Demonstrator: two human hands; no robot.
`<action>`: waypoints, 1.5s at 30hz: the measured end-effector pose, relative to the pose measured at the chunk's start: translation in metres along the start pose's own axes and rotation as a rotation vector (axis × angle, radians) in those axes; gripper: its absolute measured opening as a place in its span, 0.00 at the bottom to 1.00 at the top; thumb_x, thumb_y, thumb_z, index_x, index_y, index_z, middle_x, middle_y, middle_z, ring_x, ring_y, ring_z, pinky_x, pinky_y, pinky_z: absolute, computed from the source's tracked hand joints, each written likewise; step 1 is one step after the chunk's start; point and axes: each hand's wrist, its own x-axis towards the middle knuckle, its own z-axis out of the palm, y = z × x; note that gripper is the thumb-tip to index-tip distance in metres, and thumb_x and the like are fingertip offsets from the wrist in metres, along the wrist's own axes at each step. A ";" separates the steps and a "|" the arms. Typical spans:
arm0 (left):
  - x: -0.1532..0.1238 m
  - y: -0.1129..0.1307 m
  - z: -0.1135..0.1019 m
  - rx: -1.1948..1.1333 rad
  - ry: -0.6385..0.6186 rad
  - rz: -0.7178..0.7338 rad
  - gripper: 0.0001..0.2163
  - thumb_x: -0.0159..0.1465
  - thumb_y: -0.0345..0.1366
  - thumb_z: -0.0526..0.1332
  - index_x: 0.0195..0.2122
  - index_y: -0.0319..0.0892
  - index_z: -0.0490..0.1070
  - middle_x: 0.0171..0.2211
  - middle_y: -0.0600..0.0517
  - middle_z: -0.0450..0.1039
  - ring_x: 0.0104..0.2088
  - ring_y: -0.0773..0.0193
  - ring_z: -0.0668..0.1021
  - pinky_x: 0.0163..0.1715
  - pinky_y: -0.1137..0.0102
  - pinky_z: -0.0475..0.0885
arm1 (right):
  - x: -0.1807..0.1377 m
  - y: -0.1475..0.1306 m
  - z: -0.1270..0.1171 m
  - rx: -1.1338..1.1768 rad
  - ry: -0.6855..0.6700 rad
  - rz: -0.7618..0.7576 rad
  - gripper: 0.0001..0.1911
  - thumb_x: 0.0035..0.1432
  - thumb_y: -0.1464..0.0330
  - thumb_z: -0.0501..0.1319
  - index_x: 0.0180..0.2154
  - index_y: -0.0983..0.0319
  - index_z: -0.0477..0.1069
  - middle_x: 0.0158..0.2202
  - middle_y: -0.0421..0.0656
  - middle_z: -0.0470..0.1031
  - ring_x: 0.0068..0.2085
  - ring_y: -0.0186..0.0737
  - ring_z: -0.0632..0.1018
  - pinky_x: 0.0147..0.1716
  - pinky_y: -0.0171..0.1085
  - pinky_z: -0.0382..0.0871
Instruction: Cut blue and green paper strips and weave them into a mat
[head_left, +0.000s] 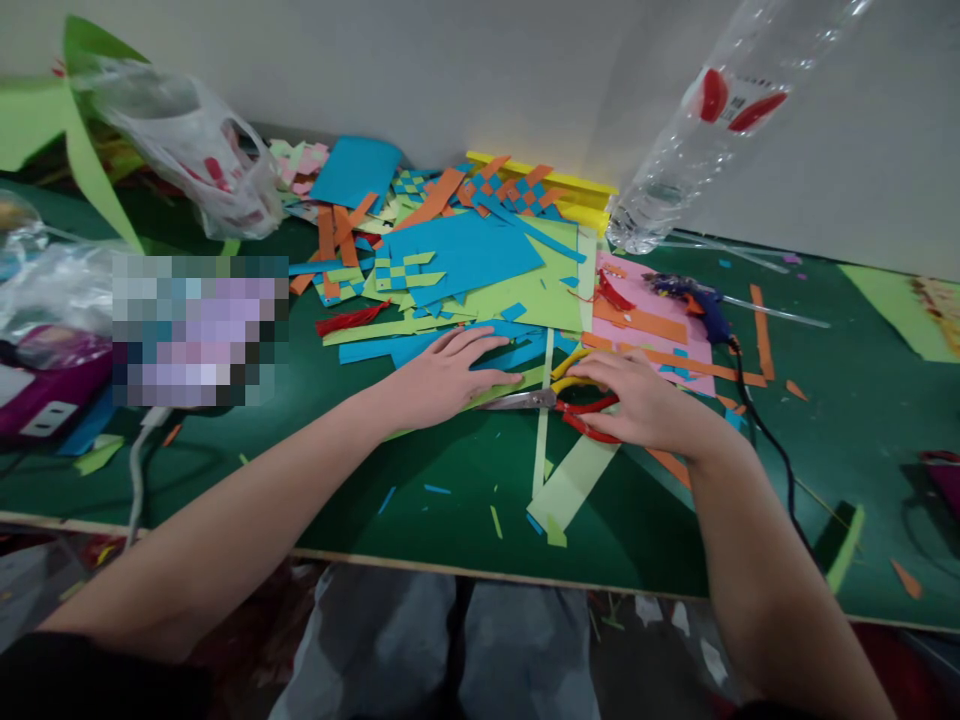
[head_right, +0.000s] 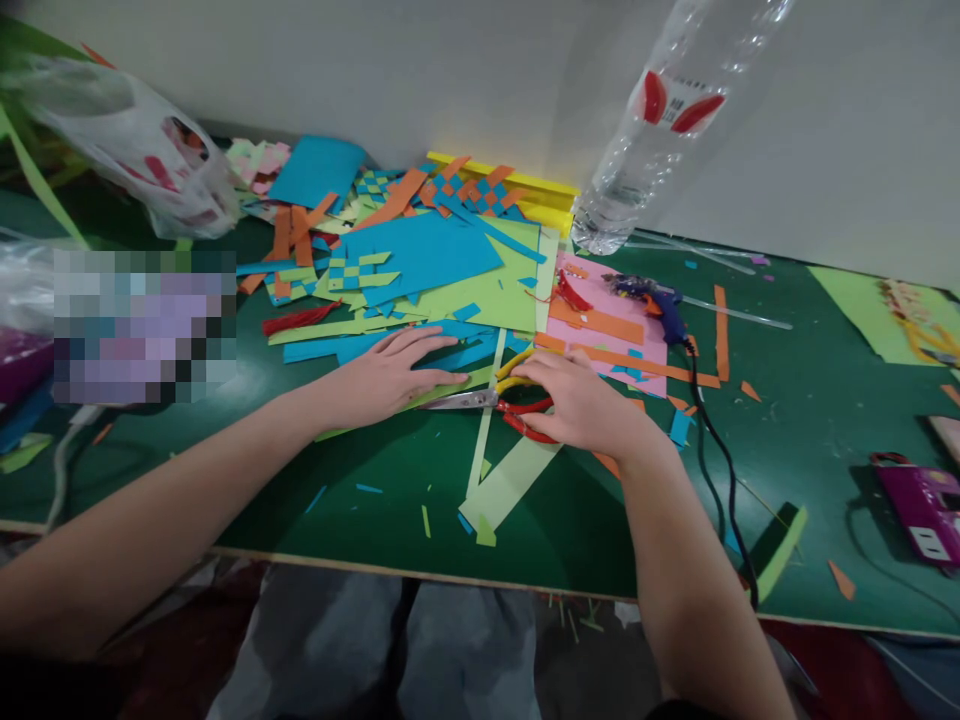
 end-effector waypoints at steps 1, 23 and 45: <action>0.000 0.000 0.000 0.006 0.006 0.002 0.21 0.71 0.31 0.52 0.63 0.57 0.61 0.69 0.48 0.49 0.70 0.52 0.49 0.66 0.50 0.50 | 0.000 0.000 0.000 -0.002 0.000 0.000 0.21 0.59 0.59 0.61 0.53 0.55 0.69 0.54 0.46 0.74 0.55 0.54 0.73 0.55 0.56 0.61; 0.000 -0.007 -0.007 0.056 0.012 0.086 0.20 0.72 0.34 0.49 0.64 0.56 0.62 0.67 0.48 0.54 0.69 0.53 0.52 0.64 0.51 0.55 | 0.000 -0.003 0.001 0.010 0.010 0.046 0.19 0.56 0.58 0.61 0.49 0.56 0.69 0.52 0.46 0.74 0.52 0.55 0.74 0.51 0.54 0.64; 0.000 -0.009 -0.004 0.036 0.013 0.072 0.26 0.68 0.24 0.50 0.63 0.58 0.61 0.68 0.49 0.52 0.69 0.53 0.52 0.65 0.51 0.54 | 0.003 -0.010 0.006 0.026 0.009 -0.022 0.20 0.56 0.62 0.62 0.50 0.56 0.69 0.53 0.47 0.73 0.56 0.54 0.72 0.55 0.54 0.62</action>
